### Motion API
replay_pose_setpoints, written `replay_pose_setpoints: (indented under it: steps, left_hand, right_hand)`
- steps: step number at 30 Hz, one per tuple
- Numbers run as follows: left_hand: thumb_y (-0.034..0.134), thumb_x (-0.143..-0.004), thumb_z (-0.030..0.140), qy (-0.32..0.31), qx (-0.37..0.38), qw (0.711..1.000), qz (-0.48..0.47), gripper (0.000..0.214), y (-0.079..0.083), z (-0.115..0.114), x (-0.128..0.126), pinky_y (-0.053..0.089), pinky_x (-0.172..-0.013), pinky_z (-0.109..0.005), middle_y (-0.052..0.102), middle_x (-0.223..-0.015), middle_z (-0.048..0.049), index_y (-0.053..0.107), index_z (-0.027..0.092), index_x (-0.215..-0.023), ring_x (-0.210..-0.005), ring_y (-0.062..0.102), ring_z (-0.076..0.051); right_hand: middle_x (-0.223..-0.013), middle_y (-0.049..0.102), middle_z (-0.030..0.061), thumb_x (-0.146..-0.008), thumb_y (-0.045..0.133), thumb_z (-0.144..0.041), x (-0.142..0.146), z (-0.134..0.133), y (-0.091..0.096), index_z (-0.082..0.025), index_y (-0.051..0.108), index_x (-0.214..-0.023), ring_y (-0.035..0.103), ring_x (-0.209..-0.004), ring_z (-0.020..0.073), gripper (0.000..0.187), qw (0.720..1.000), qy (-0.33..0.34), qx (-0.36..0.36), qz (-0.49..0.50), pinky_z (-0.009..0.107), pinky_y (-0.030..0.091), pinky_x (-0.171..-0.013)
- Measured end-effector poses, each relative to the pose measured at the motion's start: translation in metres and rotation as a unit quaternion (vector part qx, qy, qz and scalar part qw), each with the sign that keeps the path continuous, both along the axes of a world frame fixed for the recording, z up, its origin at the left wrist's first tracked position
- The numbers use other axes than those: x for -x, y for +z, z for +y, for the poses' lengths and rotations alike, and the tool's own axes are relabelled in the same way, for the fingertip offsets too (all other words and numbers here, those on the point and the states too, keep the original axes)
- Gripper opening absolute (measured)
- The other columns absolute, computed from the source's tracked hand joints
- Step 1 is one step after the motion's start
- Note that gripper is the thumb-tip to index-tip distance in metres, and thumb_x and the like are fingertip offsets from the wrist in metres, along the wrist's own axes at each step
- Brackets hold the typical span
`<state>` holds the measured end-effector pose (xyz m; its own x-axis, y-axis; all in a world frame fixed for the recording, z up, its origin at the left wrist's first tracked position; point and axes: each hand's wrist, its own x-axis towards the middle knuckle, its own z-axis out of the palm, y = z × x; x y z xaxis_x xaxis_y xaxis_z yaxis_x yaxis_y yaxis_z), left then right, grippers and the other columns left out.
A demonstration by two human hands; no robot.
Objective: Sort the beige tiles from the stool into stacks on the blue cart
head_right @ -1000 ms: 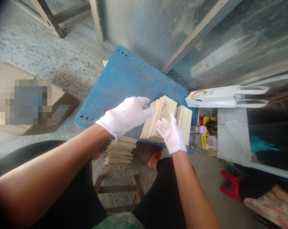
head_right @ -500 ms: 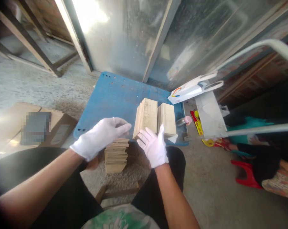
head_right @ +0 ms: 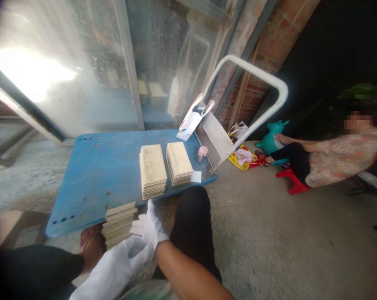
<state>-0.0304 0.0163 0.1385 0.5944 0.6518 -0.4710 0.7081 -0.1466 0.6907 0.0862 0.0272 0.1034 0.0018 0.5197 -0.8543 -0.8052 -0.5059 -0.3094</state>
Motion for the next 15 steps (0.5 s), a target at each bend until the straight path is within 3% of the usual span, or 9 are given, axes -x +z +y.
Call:
replay_pose_setpoints:
  steps: [3, 6, 9, 12, 15]
  left_hand:
    - [0.048, -0.084, 0.053, -0.017, -0.019, 0.999, -0.033, 0.038, 0.013, 0.000, -0.007, 0.046, -0.065, -0.022, 0.069, -0.071, -0.0030, 0.065, 0.020, -0.076, -0.070, 0.065, -0.018]
    - [0.049, -0.082, 0.056, -0.044, -0.022, 0.999, -0.008, 0.040, 0.018, -0.005, -0.012, 0.045, -0.061, -0.021, 0.067, -0.067, -0.0017, 0.065, 0.021, -0.073, -0.066, 0.065, -0.017]
    - [0.045, -0.085, 0.056, -0.073, -0.020, 0.997, 0.024, 0.042, 0.010, -0.012, -0.010, 0.045, -0.059, -0.020, 0.066, -0.065, -0.0016, 0.064, 0.020, -0.075, -0.063, 0.064, -0.016]
    - [0.041, -0.090, 0.046, -0.112, -0.086, 0.990, 0.009, 0.037, -0.004, -0.015, -0.006, 0.047, -0.064, -0.022, 0.065, -0.067, -0.0026, 0.066, 0.021, -0.077, -0.065, 0.064, -0.016]
    - [0.049, -0.086, 0.034, -0.143, -0.151, 0.978, -0.009, 0.022, -0.016, -0.013, -0.004, 0.049, -0.066, -0.025, 0.064, -0.071, -0.0035, 0.068, 0.023, -0.081, -0.065, 0.063, -0.017]
  right_hand:
    - [-0.126, 0.056, 0.0205, -0.092, 0.018, -0.068, -0.008, -0.002, 0.002, -0.001, 0.043, -0.133, 0.066, -0.094, 0.0205, 0.083, 1.000, -0.013, -0.003, -0.003, 0.028, 0.053, -0.063]
    - [-0.127, 0.056, 0.0187, -0.091, 0.016, -0.068, -0.013, -0.007, 0.003, -0.004, 0.041, -0.134, 0.066, -0.093, 0.0205, 0.081, 0.999, -0.029, -0.016, 0.002, 0.029, 0.053, -0.063]
    - [-0.128, 0.055, 0.0198, -0.090, 0.015, -0.070, -0.010, -0.011, -0.001, -0.004, 0.042, -0.133, 0.067, -0.092, 0.0192, 0.083, 0.999, -0.036, -0.021, 0.007, 0.029, 0.053, -0.063]
    - [-0.128, 0.055, 0.0203, -0.088, 0.013, -0.072, -0.006, -0.012, -0.005, -0.004, 0.043, -0.131, 0.068, -0.088, 0.0194, 0.086, 1.000, -0.013, -0.021, 0.005, 0.027, 0.053, -0.055]
    - [-0.129, 0.055, 0.0215, -0.088, 0.008, -0.072, -0.002, -0.011, -0.009, -0.001, 0.043, -0.131, 0.069, -0.083, 0.0199, 0.089, 0.999, 0.023, -0.024, -0.002, 0.026, 0.051, -0.045]
